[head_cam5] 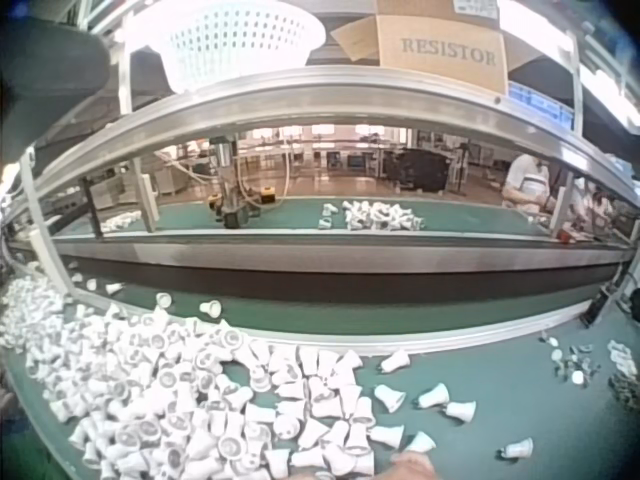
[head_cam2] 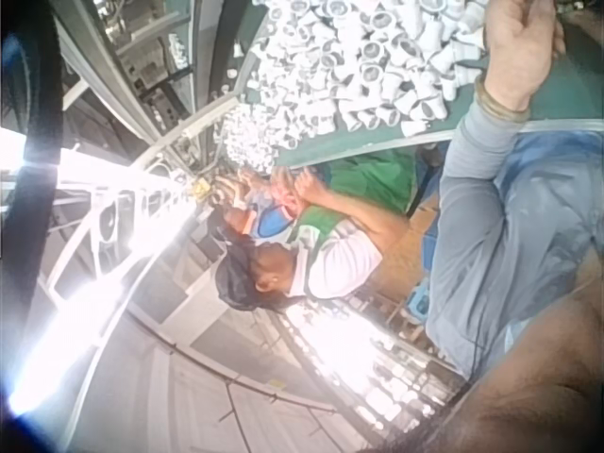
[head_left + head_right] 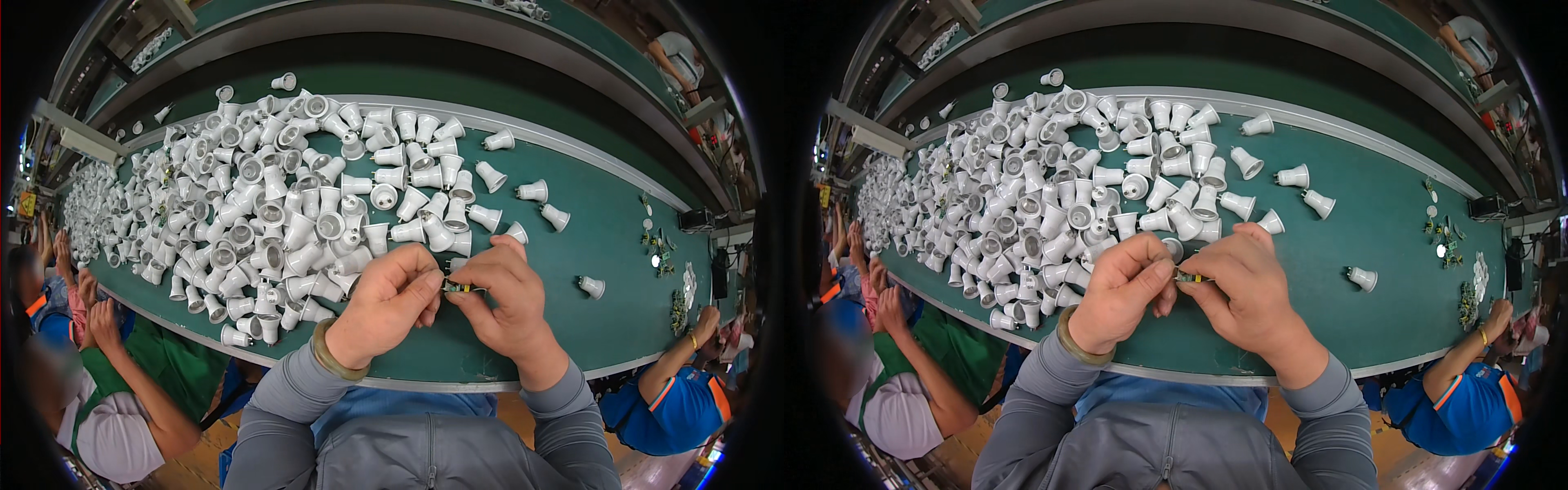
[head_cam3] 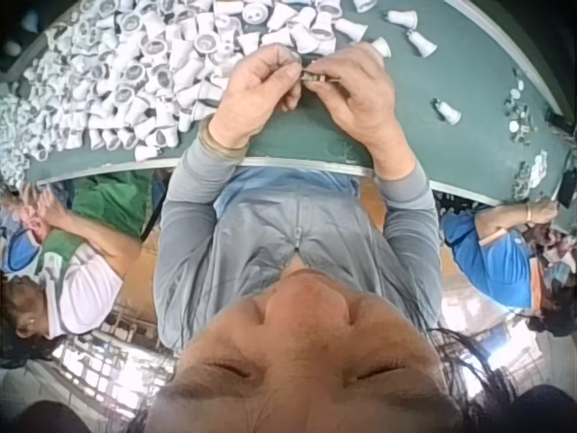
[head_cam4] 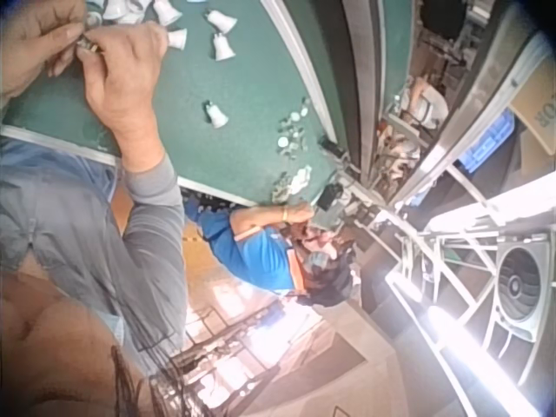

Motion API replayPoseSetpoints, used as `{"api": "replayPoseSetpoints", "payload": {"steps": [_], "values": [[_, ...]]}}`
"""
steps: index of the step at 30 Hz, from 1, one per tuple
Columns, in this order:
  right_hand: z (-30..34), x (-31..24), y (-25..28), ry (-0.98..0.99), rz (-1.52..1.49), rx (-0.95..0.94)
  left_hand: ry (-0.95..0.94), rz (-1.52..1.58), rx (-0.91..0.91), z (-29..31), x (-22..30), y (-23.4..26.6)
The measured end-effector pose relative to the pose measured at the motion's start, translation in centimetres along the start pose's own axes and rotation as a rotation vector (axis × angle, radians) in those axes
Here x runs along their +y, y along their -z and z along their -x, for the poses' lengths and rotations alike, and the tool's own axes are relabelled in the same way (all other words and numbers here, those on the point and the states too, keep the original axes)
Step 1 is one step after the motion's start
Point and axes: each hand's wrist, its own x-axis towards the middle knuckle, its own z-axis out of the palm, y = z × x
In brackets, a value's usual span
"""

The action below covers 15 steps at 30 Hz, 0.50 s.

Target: The person assembles LED light bulbs along a conveyor table by picking up circuit modules and inserting them into bulb housings by hand.

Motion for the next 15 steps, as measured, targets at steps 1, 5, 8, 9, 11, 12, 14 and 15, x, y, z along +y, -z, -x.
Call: {"api": "replayPoseSetpoints", "payload": {"steps": [1,5,8,9,11,12,14,15], "values": [[0.05,-0.04,0.04,0.000,0.001,0.000,0.001,0.026,-0.002,-0.02,-0.07,-0.07],[-0.05,-0.24,0.09,-0.015,0.001,0.001,-0.011,0.098,0.023,0.03,-0.49,-0.13],[-0.07,-0.15,0.27,-0.031,0.026,0.025,0.010,0.266,0.093,0.03,-0.01,-0.62],[-0.07,-0.08,0.31,-0.036,0.042,0.043,0.010,0.265,0.092,-0.01,-0.07,-0.56],[-0.15,-0.04,0.30,-0.028,0.046,0.048,0.038,0.074,0.030,-0.17,-0.36,-0.33],[-0.22,-0.10,0.30,-0.019,0.048,0.052,0.038,0.073,0.030,-0.11,-0.46,-0.32],[-0.05,-0.02,0.08,-0.005,0.039,0.055,-0.047,-0.018,0.031,0.10,-0.73,-0.37],[0.07,0.01,-0.02,0.006,0.031,0.057,-0.047,-0.018,0.030,0.11,-0.92,-0.37]]}}
